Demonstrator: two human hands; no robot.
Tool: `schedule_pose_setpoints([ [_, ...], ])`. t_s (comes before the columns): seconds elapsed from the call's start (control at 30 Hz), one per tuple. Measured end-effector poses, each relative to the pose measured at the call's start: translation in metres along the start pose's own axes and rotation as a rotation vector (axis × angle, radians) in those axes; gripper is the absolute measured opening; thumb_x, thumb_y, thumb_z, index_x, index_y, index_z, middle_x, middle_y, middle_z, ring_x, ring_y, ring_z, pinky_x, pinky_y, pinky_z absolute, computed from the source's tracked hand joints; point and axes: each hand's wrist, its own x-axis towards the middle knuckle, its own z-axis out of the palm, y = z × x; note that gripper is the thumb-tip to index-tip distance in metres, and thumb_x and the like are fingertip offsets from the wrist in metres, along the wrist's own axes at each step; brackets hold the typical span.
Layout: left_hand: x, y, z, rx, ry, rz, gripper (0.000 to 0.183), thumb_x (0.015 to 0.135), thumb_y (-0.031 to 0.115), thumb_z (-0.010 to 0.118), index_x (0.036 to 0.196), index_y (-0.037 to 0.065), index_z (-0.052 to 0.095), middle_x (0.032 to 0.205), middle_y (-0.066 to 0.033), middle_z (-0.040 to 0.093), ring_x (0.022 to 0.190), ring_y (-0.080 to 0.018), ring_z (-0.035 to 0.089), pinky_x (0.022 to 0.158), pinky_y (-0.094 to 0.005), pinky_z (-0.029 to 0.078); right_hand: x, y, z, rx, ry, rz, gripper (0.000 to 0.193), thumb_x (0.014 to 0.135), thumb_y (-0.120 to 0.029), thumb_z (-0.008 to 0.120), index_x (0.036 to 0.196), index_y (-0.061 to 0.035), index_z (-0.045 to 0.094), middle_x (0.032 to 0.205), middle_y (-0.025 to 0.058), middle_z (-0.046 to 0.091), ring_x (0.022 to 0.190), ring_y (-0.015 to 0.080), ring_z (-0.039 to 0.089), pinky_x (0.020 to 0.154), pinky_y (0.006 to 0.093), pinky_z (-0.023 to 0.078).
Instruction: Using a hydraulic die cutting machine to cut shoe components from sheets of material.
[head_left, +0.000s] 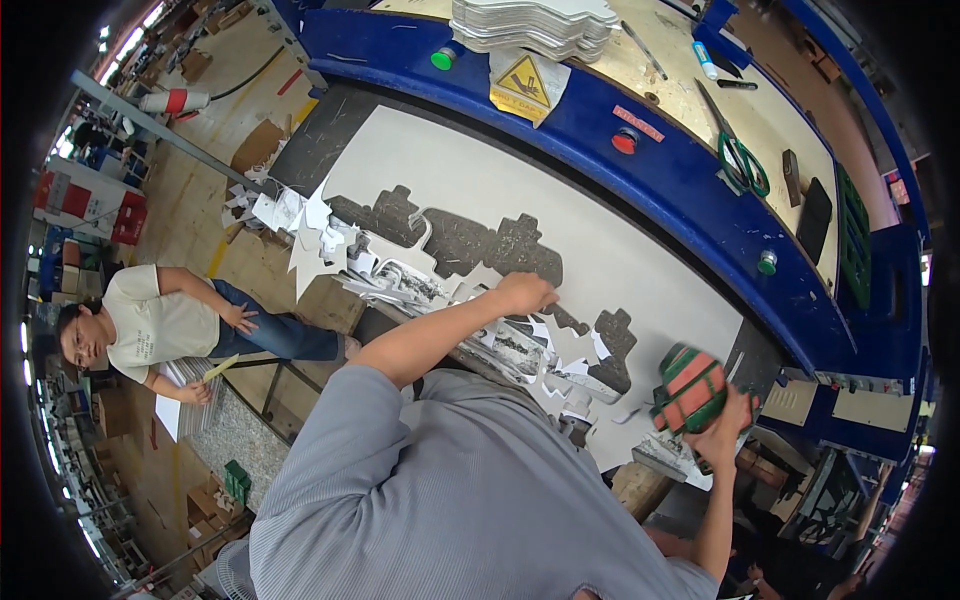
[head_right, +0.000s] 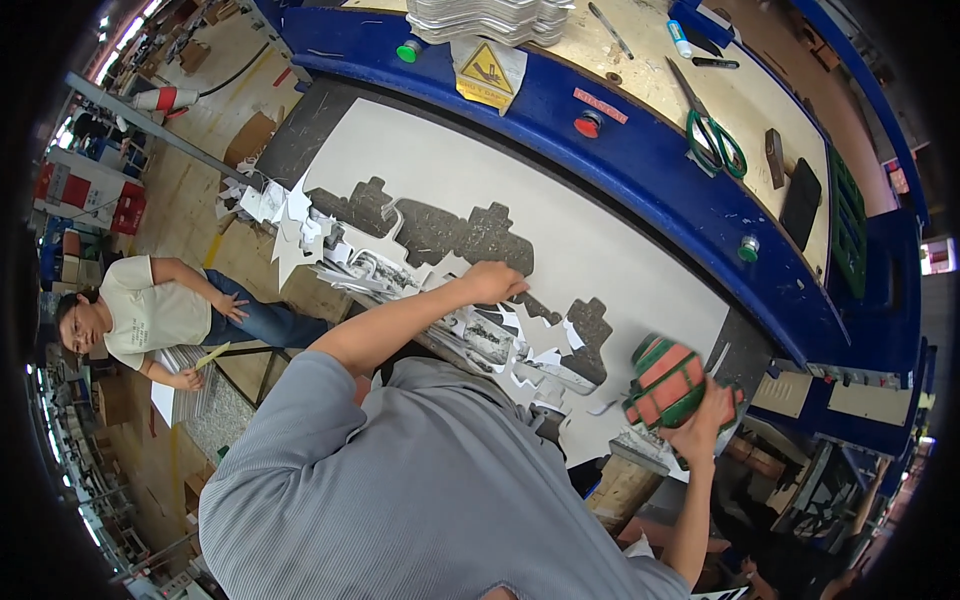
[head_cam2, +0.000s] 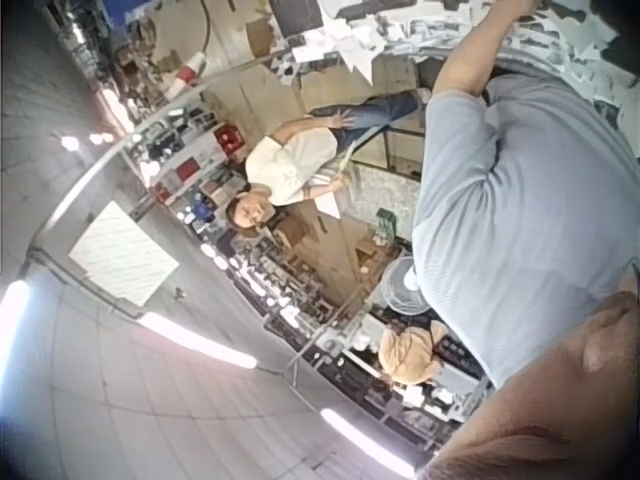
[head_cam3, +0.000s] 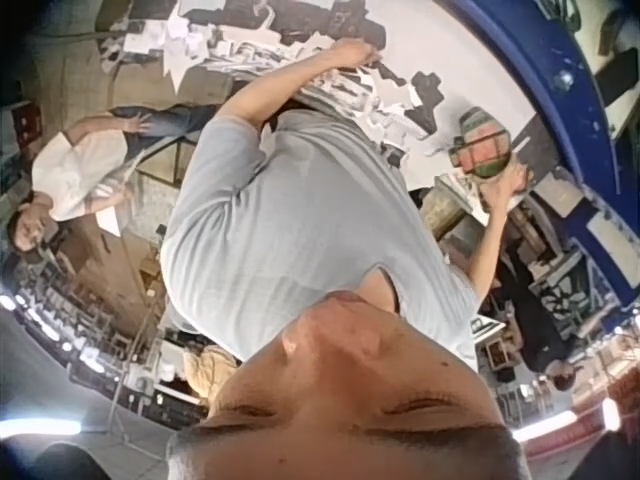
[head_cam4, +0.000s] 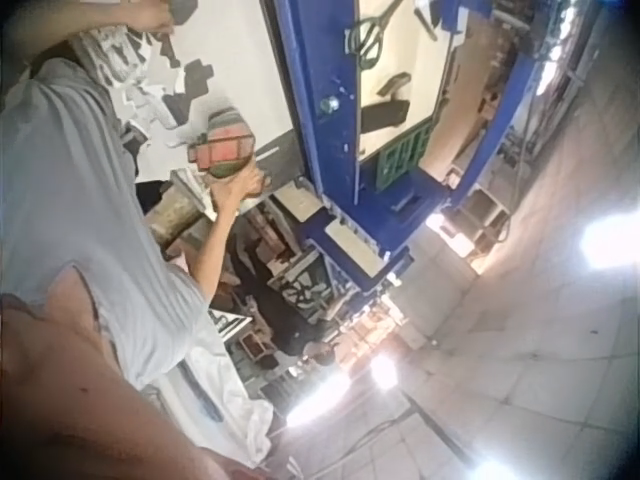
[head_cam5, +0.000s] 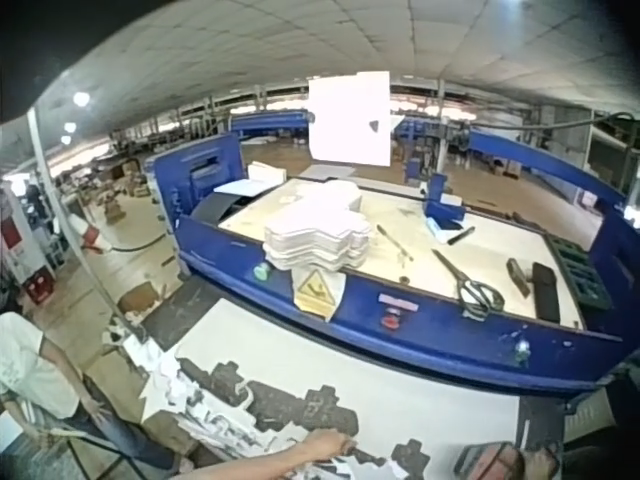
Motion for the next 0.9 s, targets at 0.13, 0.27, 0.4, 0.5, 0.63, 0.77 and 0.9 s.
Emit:
schedule_pose_setpoints([
  [0.13,-0.009,0.002,0.002,-0.006,-0.031,0.023,0.041,0.094,0.043,0.046,0.09,0.009,0.068,0.087,-0.0172,0.067,0.083,-0.0385,0.064,0.074,-0.0491,0.051,0.021,-0.051,-0.047,0.36,0.188,0.165,0.11,0.05,-0.019,0.083,0.142,-0.003,0.025,0.134,0.0191,0.039,0.126,0.0329,0.038,0.106,0.0423,0.031],
  [0.27,-0.021,-0.012,-0.011,-0.048,0.019,0.027,0.042,0.093,0.041,0.049,0.089,0.003,0.067,0.091,-0.0181,0.066,0.088,-0.0393,0.062,0.081,-0.0464,0.05,0.05,-0.081,-0.028,0.585,0.251,0.059,0.117,0.048,-0.029,0.086,0.144,-0.0004,0.025,0.132,0.0165,0.046,0.114,0.0261,0.049,0.099,0.0372,0.038],
  [0.4,-0.073,-0.05,-0.082,-0.151,0.225,-0.012,0.039,0.091,0.038,0.053,0.085,0.002,0.067,0.092,-0.0181,0.065,0.093,-0.0377,0.061,0.086,-0.0461,0.046,0.106,-0.186,-0.004,0.586,0.247,-0.008,0.117,0.043,-0.031,0.082,0.141,0.0022,0.029,0.133,0.0205,0.044,0.12,0.0337,0.047,0.101,0.0429,0.038],
  [0.5,-0.139,-0.135,-0.146,-0.027,0.21,-0.258,0.03,0.086,0.032,0.059,0.082,0.004,0.069,0.084,-0.0203,0.064,0.085,-0.0399,0.06,0.077,-0.0478,0.047,0.182,-0.301,0.006,0.369,0.149,-0.216,0.1,0.044,-0.027,0.078,0.132,0.0001,0.041,0.125,0.023,0.047,0.116,0.0384,0.046,0.105,0.0457,0.032],
  [0.63,-0.221,-0.265,-0.183,-0.051,0.78,-0.524,0.017,0.083,0.013,0.064,0.095,0.002,0.067,0.092,-0.0201,0.064,0.087,-0.0378,0.062,0.079,-0.0444,0.049,0.291,-0.425,0.086,0.233,-0.034,-0.372,0.093,0.045,-0.032,0.08,0.122,0.0076,0.045,0.11,0.0256,0.054,0.108,0.039,0.049,0.096,0.0443,0.039],
  [0.77,-0.215,-0.326,-0.193,-0.424,1.086,-0.23,0.026,0.079,0.007,0.068,0.105,0.003,0.064,0.103,-0.017,0.062,0.094,-0.0342,0.062,0.083,-0.0419,0.049,0.371,-0.51,0.148,0.039,-0.151,-0.397,0.113,0.045,-0.037,0.084,0.136,0.005,0.032,0.125,0.0236,0.044,0.12,0.038,0.04,0.101,0.0502,0.033],
  [0.9,-0.189,-0.38,-0.186,-0.276,0.972,-0.203,0.053,0.071,0.009,0.077,0.12,0.005,0.057,0.124,-0.0162,0.054,0.115,-0.0342,0.051,0.1,-0.042,0.04,0.405,-0.547,0.188,-0.005,-0.245,-0.386,0.117,0.048,-0.037,0.083,0.142,0.0011,0.026,0.136,0.0228,0.037,0.13,0.0364,0.031,0.105,0.0504,0.03],
])
